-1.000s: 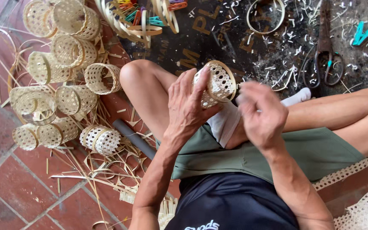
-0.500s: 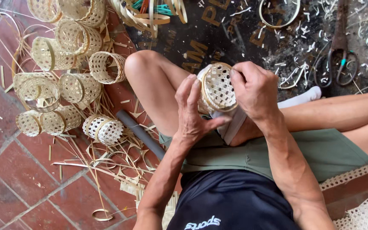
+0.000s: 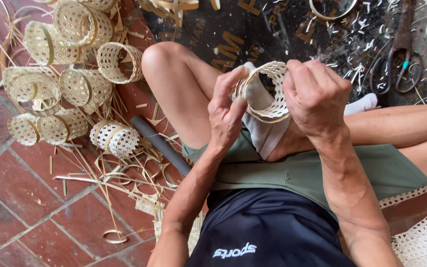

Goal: The person sits cross-legged and assembles small cylindrical bamboo crafts. They cut a white mesh sheet with scissors, wrap it around a bamboo frame, and secure it with a thin bamboo strip. The process is repeated for multiple units.

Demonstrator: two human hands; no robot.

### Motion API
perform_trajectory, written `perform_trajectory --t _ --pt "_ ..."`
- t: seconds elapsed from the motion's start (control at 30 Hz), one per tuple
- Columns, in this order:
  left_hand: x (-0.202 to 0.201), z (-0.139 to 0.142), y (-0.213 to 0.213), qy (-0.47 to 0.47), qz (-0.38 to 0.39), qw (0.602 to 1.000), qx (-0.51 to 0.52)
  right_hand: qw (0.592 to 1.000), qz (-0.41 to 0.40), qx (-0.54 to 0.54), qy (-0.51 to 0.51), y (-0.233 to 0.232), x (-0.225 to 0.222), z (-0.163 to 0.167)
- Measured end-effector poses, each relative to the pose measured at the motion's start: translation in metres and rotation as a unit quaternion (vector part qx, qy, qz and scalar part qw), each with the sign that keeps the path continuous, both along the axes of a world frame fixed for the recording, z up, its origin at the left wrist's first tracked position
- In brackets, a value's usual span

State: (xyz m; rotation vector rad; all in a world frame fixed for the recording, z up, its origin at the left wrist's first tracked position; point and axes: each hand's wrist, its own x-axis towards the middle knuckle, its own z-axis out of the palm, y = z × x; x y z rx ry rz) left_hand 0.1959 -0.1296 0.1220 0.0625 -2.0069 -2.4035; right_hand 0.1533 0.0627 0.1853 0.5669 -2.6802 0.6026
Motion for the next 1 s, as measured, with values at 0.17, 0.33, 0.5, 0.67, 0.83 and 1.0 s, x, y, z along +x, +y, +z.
perform_trajectory --t 0.17,0.33,0.5,0.67,0.83,1.0 --pt "-0.022 0.011 0.003 -0.005 0.008 0.998 -0.060 0.997 -0.003 -0.077 -0.026 -0.002 -0.002 -0.004" --pt "-0.027 0.012 0.010 -0.033 -0.006 0.997 0.066 0.980 -0.013 -0.192 -0.050 -0.003 -0.003 -0.008" --pt "-0.032 0.007 0.009 -0.030 -0.060 0.986 0.153 0.976 -0.026 -0.205 -0.070 -0.001 0.000 -0.012" --pt "-0.033 0.008 0.010 -0.020 -0.031 0.989 0.141 0.924 -0.033 -0.355 -0.137 0.000 -0.003 -0.020" --pt "-0.030 0.012 0.012 -0.007 -0.058 0.989 0.139 0.935 -0.032 -0.329 -0.129 0.005 0.004 -0.021" --pt "-0.028 0.011 0.014 0.033 -0.054 0.998 0.027 0.962 -0.021 -0.258 -0.084 0.013 0.008 -0.021"
